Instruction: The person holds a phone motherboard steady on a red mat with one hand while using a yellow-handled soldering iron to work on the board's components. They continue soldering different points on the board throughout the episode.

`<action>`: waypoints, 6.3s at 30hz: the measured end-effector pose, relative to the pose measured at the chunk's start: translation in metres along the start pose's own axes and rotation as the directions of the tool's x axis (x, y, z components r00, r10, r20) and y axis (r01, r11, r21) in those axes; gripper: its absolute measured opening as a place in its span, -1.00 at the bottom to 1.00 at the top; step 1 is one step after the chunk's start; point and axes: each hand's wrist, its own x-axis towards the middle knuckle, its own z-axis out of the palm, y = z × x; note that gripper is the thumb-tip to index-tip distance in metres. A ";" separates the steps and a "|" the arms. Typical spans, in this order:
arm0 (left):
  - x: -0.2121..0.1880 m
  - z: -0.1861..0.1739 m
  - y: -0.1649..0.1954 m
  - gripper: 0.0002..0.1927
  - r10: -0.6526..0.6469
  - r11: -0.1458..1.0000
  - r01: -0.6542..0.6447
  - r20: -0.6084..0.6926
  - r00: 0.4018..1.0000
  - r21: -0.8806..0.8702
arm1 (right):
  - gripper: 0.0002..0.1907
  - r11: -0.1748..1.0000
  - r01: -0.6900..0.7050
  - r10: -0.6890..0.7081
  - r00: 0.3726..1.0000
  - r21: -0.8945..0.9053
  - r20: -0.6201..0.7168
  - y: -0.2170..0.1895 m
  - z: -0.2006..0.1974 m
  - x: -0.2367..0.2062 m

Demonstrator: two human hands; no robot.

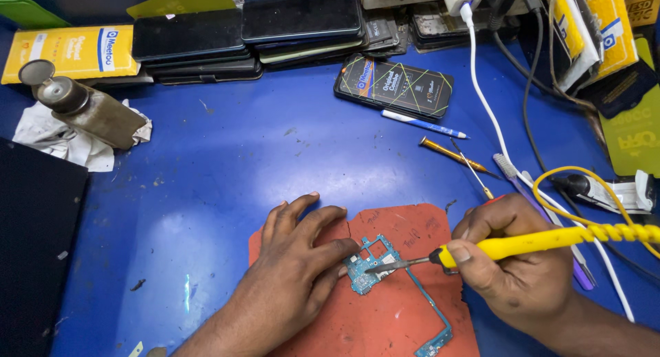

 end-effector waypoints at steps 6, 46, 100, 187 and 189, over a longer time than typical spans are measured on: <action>0.001 -0.001 0.001 -0.70 -0.020 1.000 0.020 0.011 1.000 -0.010 | -0.82 0.999 -0.020 0.019 1.000 0.028 0.008 0.001 0.001 0.000; 0.000 -0.001 0.000 -0.69 -0.004 1.000 0.004 0.007 1.000 0.004 | -0.81 1.000 -0.005 0.005 1.000 0.016 0.022 0.001 0.001 -0.001; -0.002 0.004 -0.003 -0.74 0.005 1.000 -0.005 -0.008 1.000 0.018 | -0.82 1.000 0.004 -0.004 1.000 -0.003 0.015 0.000 -0.001 -0.001; -0.001 0.001 -0.001 -0.73 0.014 1.000 -0.014 -0.011 1.000 0.005 | -0.83 0.999 -0.020 0.021 1.000 -0.028 0.016 0.000 0.000 0.000; -0.001 0.001 -0.001 -0.73 0.003 1.000 -0.003 0.001 1.000 -0.003 | -0.82 1.000 -0.016 0.016 0.999 -0.020 0.039 0.000 0.000 0.000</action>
